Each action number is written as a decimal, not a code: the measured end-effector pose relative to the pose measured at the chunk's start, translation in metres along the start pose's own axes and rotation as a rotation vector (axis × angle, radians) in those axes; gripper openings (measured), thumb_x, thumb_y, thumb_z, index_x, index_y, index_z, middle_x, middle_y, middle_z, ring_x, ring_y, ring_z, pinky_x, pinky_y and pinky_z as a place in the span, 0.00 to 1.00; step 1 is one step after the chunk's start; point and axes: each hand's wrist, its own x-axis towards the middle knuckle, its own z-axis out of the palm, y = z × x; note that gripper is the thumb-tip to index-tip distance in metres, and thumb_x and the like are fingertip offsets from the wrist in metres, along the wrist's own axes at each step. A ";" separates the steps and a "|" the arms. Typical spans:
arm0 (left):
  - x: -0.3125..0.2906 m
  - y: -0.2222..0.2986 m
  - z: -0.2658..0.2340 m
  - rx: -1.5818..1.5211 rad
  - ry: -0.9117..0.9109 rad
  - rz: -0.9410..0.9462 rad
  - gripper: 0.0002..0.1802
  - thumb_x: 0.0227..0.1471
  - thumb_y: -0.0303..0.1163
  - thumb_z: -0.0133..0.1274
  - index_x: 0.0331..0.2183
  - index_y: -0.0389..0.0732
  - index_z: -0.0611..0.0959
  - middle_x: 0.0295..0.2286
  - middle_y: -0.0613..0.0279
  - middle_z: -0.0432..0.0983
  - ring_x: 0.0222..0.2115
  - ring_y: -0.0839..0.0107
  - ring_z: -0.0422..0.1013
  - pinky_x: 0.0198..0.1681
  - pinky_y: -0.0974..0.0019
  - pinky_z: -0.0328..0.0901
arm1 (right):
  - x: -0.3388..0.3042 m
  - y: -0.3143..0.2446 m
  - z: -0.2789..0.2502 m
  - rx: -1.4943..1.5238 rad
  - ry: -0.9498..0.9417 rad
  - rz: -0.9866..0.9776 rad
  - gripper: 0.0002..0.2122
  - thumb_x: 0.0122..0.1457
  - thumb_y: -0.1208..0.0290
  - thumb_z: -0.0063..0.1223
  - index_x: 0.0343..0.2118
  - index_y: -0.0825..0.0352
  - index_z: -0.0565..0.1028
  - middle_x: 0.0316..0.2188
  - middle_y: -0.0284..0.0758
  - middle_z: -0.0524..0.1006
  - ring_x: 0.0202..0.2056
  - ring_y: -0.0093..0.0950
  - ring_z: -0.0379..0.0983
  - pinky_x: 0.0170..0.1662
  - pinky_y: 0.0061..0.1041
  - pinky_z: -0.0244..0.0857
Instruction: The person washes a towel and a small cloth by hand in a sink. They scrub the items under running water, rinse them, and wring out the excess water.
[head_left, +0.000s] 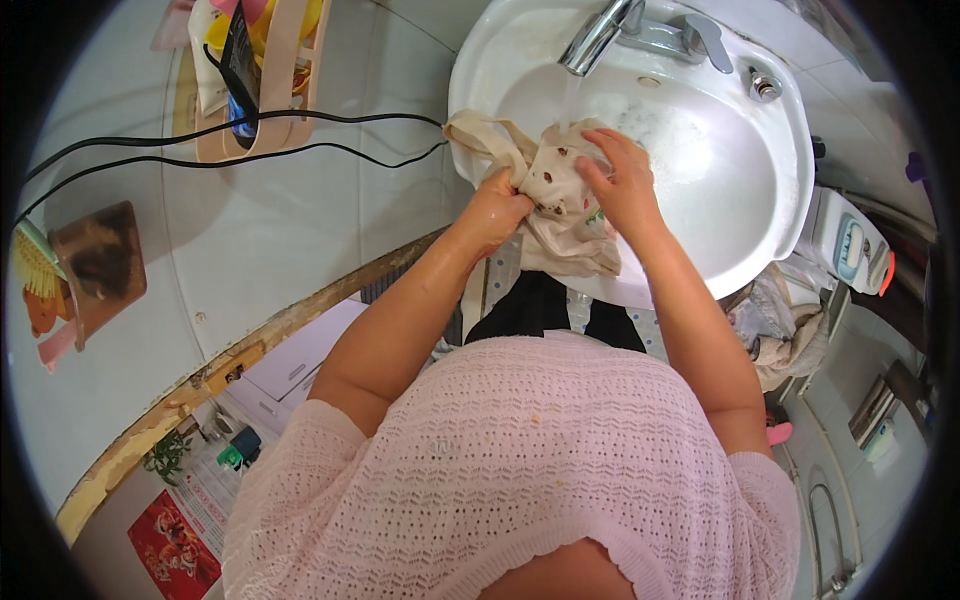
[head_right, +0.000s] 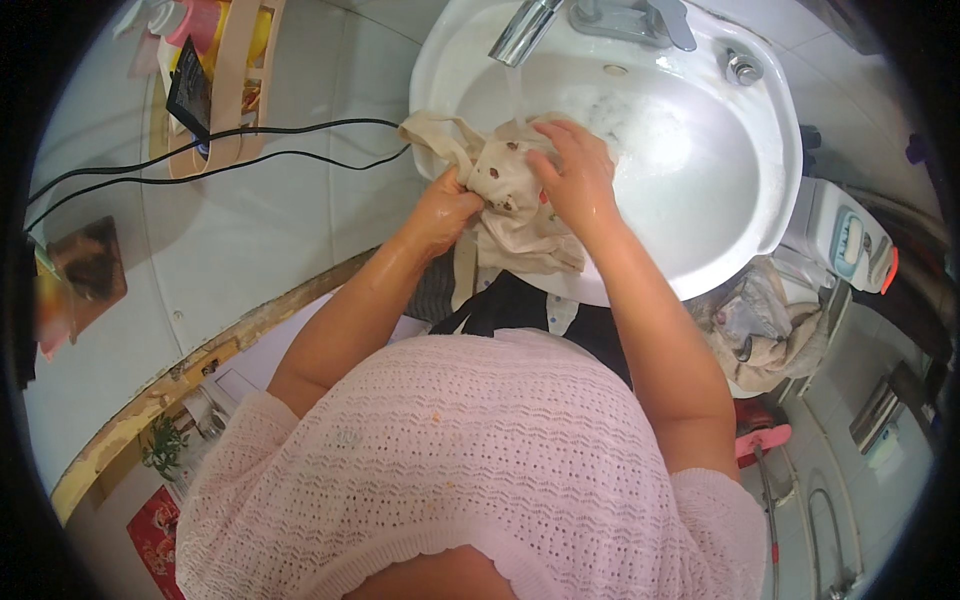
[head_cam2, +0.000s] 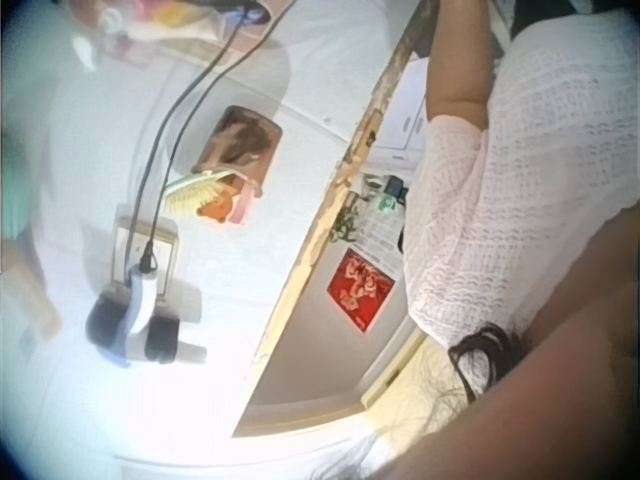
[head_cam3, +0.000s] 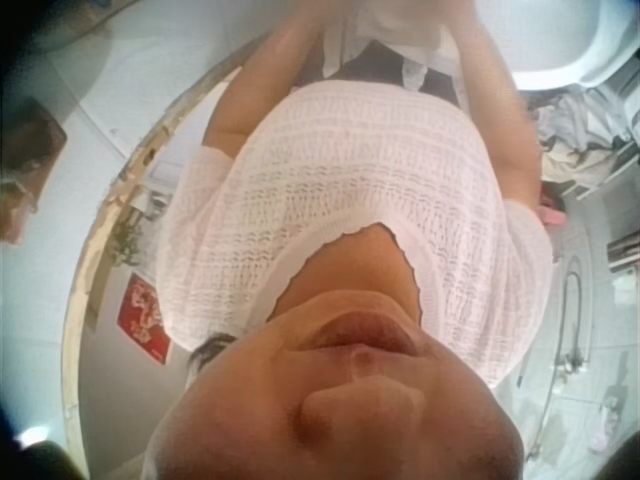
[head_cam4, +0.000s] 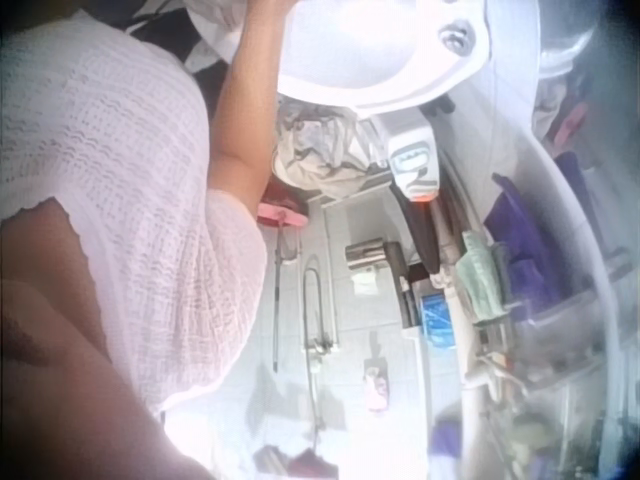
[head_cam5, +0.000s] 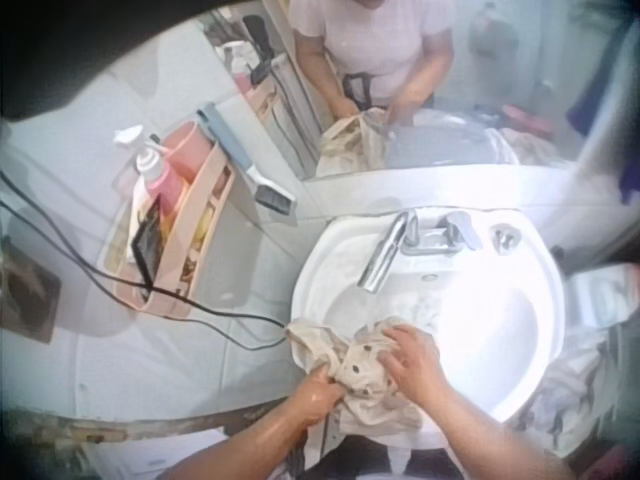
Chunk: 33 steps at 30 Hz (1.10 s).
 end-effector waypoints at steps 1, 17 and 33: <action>0.001 -0.001 -0.002 0.032 -0.028 -0.005 0.23 0.40 0.15 0.41 0.43 0.35 0.71 0.38 0.61 0.71 0.39 0.70 0.69 0.44 0.67 0.62 | 0.008 0.000 -0.003 0.008 -0.142 0.048 0.11 0.56 0.66 0.50 0.38 0.68 0.74 0.35 0.39 0.72 0.32 0.24 0.68 0.35 0.22 0.63; 0.040 0.030 -0.020 -0.318 0.211 0.136 0.18 0.44 0.16 0.42 0.41 0.35 0.71 0.36 0.57 0.70 0.36 0.68 0.68 0.44 0.66 0.63 | 0.037 0.006 -0.009 0.827 -0.069 0.601 0.13 0.58 0.63 0.45 0.35 0.70 0.74 0.26 0.30 0.74 0.28 0.19 0.67 0.34 0.19 0.62; 0.049 0.020 -0.014 -0.385 0.118 0.148 0.20 0.46 0.15 0.41 0.44 0.35 0.69 0.40 0.56 0.69 0.41 0.67 0.67 0.49 0.66 0.61 | 0.036 0.022 -0.007 0.820 0.020 0.578 0.12 0.59 0.63 0.46 0.35 0.68 0.73 0.28 0.30 0.75 0.27 0.19 0.70 0.33 0.18 0.64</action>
